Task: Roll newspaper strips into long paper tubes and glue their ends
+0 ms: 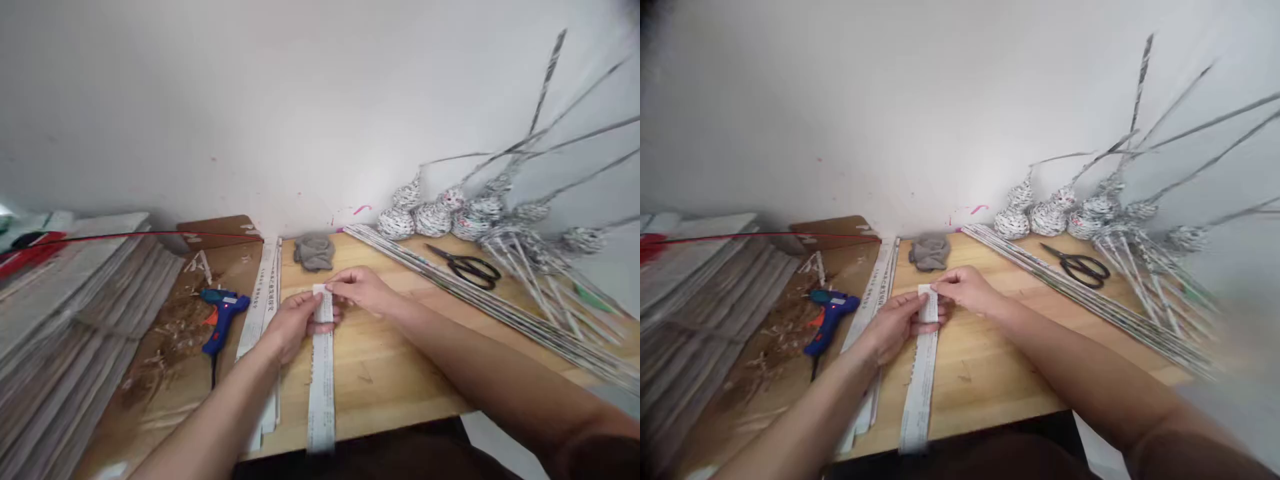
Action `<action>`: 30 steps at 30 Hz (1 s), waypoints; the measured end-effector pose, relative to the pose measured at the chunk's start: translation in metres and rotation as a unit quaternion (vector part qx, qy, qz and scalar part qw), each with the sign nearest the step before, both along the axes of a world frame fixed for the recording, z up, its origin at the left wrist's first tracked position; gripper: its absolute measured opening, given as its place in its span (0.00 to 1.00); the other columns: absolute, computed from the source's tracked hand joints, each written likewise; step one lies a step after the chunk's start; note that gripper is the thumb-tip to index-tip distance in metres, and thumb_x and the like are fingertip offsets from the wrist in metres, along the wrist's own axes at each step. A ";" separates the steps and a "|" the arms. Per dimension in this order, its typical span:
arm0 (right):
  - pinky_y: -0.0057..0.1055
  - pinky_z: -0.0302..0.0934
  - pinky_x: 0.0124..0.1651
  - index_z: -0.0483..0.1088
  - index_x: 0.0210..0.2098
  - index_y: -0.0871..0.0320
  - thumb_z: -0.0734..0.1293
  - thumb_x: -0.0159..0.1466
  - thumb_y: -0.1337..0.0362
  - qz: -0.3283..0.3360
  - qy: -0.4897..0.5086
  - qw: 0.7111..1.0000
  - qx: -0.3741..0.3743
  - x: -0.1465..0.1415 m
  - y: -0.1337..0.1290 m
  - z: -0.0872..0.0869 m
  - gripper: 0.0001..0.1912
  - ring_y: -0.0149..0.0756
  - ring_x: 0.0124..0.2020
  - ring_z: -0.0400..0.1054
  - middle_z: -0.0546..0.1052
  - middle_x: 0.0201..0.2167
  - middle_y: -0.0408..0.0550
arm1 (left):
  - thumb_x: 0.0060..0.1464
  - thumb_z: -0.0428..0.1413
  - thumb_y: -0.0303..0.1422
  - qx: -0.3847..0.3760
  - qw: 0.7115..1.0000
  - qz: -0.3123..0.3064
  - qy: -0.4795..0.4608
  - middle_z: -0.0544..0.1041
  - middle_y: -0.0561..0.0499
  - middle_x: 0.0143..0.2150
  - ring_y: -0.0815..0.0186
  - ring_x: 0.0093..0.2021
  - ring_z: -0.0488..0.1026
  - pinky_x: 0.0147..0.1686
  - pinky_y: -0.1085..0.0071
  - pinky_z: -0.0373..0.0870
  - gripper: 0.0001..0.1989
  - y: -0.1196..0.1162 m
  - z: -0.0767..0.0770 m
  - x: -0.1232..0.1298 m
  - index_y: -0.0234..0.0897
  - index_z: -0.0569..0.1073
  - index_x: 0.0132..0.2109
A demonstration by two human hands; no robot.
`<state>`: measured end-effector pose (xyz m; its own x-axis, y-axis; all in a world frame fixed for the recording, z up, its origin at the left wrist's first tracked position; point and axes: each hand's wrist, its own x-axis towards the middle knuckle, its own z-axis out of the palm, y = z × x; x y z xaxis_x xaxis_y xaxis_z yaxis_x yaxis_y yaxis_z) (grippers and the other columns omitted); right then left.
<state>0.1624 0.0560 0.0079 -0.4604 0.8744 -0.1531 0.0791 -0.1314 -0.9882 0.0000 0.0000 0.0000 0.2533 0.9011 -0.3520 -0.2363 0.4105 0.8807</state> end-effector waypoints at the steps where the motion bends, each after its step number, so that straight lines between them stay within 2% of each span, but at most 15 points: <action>1: 0.24 0.49 0.21 0.76 0.30 0.67 0.71 0.53 0.58 -0.003 0.002 1.000 -0.002 0.000 0.000 -0.001 0.15 0.23 0.18 0.58 0.69 0.16 0.40 | 0.57 0.54 0.35 0.005 1.000 -0.006 -0.005 0.80 0.39 0.38 0.63 0.33 0.78 0.32 0.71 0.75 0.15 0.000 0.000 0.000 0.28 0.75 0.46; 8: 0.24 0.51 0.21 0.74 0.29 0.64 0.73 0.51 0.54 -0.011 0.031 0.999 -0.005 -0.002 0.001 -0.010 0.17 0.24 0.18 0.59 0.70 0.18 0.41 | 0.56 0.56 0.36 0.000 1.000 0.002 -0.018 0.79 0.38 0.43 0.61 0.37 0.78 0.33 0.71 0.76 0.15 -0.002 -0.002 -0.001 0.30 0.75 0.46; 13: 0.22 0.50 0.20 0.72 0.28 0.63 0.69 0.55 0.48 0.003 0.032 0.999 0.007 0.003 0.004 -0.007 0.21 0.25 0.20 0.61 0.70 0.21 0.42 | 0.57 0.55 0.37 -0.001 1.000 0.002 -0.030 0.79 0.38 0.43 0.61 0.37 0.78 0.36 0.69 0.76 0.15 -0.001 -0.002 -0.002 0.30 0.76 0.45; 16: 0.22 0.49 0.20 0.74 0.35 0.64 0.69 0.55 0.50 0.037 0.007 0.999 -0.006 0.007 0.005 -0.003 0.21 0.25 0.22 0.62 0.71 0.23 0.44 | 0.57 0.55 0.37 -0.004 1.000 0.004 -0.017 0.79 0.37 0.42 0.61 0.36 0.78 0.35 0.69 0.76 0.15 -0.001 -0.001 -0.002 0.29 0.75 0.45; 19: 0.22 0.49 0.21 0.75 0.39 0.64 0.69 0.56 0.52 0.075 -0.006 0.997 -0.004 0.008 0.005 -0.004 0.21 0.25 0.22 0.62 0.71 0.22 0.44 | 0.57 0.54 0.37 -0.002 1.000 0.006 -0.008 0.79 0.37 0.42 0.61 0.36 0.78 0.35 0.69 0.76 0.15 -0.001 0.000 -0.001 0.28 0.75 0.45; 25: 0.22 0.48 0.21 0.76 0.33 0.64 0.69 0.57 0.53 0.087 0.000 0.996 0.018 0.007 0.004 -0.011 0.18 0.23 0.19 0.58 0.69 0.19 0.41 | 0.57 0.54 0.38 0.000 1.000 0.013 -0.003 0.79 0.37 0.42 0.60 0.37 0.78 0.35 0.67 0.76 0.15 0.000 -0.003 0.000 0.29 0.75 0.44; 30: 0.23 0.47 0.21 0.76 0.31 0.65 0.69 0.57 0.55 0.087 0.009 0.996 0.020 0.005 0.003 -0.009 0.17 0.23 0.19 0.57 0.69 0.18 0.41 | 0.57 0.54 0.41 0.008 1.000 0.004 0.009 0.80 0.38 0.37 0.60 0.36 0.78 0.34 0.67 0.75 0.18 -0.001 -0.004 0.000 0.29 0.75 0.45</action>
